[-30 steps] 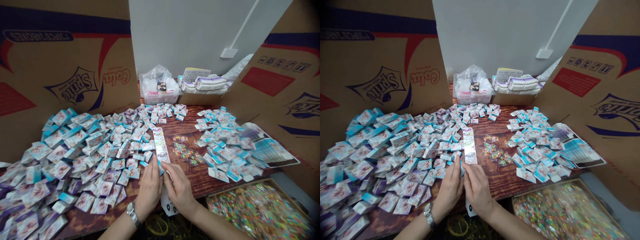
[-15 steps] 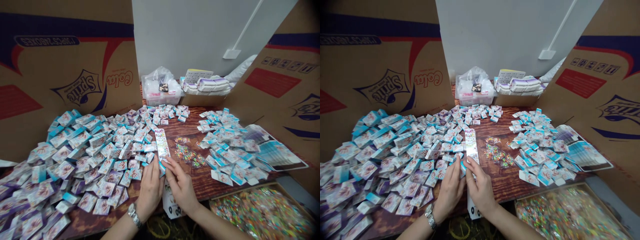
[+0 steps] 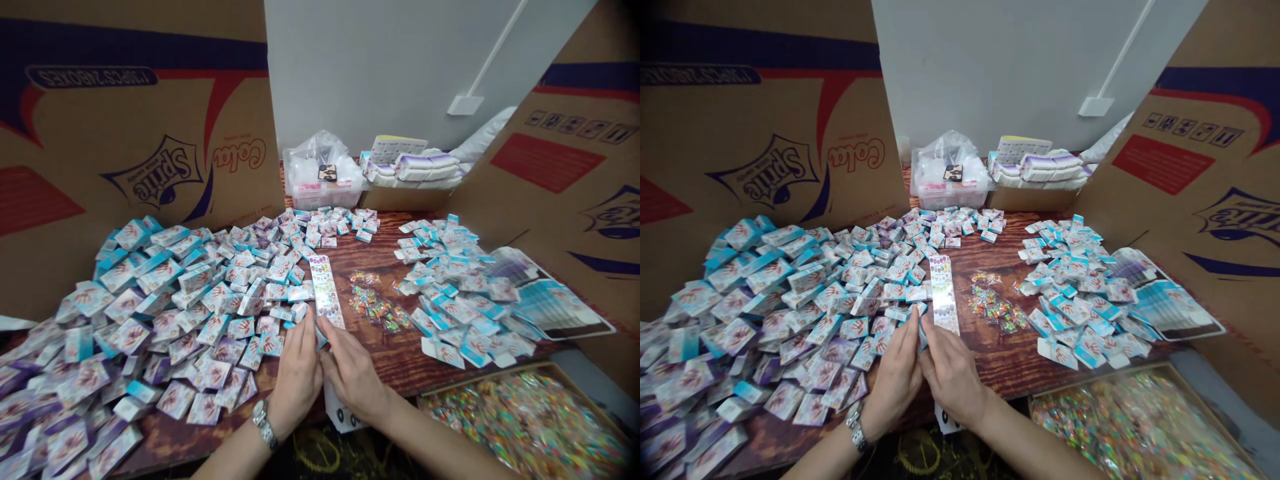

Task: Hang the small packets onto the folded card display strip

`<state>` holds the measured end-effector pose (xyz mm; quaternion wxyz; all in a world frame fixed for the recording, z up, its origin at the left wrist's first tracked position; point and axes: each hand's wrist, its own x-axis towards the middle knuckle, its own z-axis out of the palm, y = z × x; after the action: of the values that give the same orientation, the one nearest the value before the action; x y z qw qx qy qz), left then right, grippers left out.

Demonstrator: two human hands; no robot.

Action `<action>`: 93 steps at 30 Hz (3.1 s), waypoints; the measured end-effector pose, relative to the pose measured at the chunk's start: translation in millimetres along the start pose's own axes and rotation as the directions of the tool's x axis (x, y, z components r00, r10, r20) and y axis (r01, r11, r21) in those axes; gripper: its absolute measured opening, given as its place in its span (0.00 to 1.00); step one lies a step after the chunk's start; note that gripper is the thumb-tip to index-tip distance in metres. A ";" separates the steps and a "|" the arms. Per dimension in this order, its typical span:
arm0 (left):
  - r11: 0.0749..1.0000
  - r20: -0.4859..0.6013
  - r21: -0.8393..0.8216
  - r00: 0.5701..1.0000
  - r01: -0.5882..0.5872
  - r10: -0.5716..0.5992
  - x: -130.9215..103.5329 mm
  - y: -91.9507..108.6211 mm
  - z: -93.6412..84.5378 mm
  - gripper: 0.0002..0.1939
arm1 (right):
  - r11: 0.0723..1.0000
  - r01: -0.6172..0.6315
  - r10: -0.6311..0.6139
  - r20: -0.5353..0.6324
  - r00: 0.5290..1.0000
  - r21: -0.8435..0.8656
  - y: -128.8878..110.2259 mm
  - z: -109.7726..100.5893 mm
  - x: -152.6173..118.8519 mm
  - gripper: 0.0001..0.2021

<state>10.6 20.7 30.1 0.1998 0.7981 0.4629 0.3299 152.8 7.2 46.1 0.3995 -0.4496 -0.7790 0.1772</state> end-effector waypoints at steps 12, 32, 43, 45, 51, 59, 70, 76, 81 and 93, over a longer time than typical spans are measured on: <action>0.282 0.348 -0.822 0.829 0.494 -0.438 23.8 9.9 -20.3 0.17 | 1.000 0.025 -0.025 -0.048 0.999 -0.001 7.3 -31.4 14.0 0.16; 0.994 -0.106 -0.087 0.992 -0.072 0.062 2.0 2.7 -19.9 0.31 | 0.925 -0.299 0.244 0.237 0.940 0.235 -10.7 -42.7 32.6 0.04; 0.970 -0.057 0.073 0.970 -0.231 0.236 3.4 5.6 -28.4 0.29 | 0.856 -0.399 0.223 0.459 0.860 0.330 -8.3 -52.1 49.2 0.05; 0.967 -0.040 0.049 0.967 -0.250 0.252 3.6 5.3 -29.6 0.30 | 0.818 -0.423 0.191 0.510 0.839 0.390 -4.3 -52.5 53.1 0.06; 0.959 -0.028 -0.004 0.958 -0.284 0.284 7.3 -0.3 -34.0 0.31 | 0.762 -0.460 0.143 0.574 0.806 0.456 -1.1 -50.3 64.5 0.06; 0.939 0.013 0.139 0.949 -0.314 0.315 10.3 -12.0 -38.0 0.33 | 0.910 -0.356 0.190 0.552 0.812 0.210 -7.0 -45.8 80.0 0.06; 0.930 0.020 0.297 0.975 -0.218 0.222 2.3 -28.0 -37.8 0.30 | 0.970 -0.243 0.224 0.385 0.895 0.001 -19.9 -14.8 78.6 0.14; 0.971 -0.135 0.217 0.982 -0.098 0.129 4.4 -26.1 -45.5 0.31 | 0.955 -0.202 0.176 0.136 0.975 0.217 -23.7 5.0 52.2 0.07; 0.972 -0.161 0.207 0.977 -0.107 0.142 5.2 -16.2 -40.6 0.30 | 0.954 -0.161 0.189 -0.092 0.978 0.253 -27.7 17.5 35.5 0.05; 0.983 -0.205 0.156 0.970 -0.102 0.133 9.0 -8.7 -33.9 0.28 | 0.957 -0.171 0.200 -0.105 0.974 0.235 -21.2 8.3 40.4 0.06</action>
<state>-15.7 33.3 51.5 0.0705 0.7962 0.4561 0.3913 123.4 30.6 73.2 0.4784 -0.4832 -0.6811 0.2716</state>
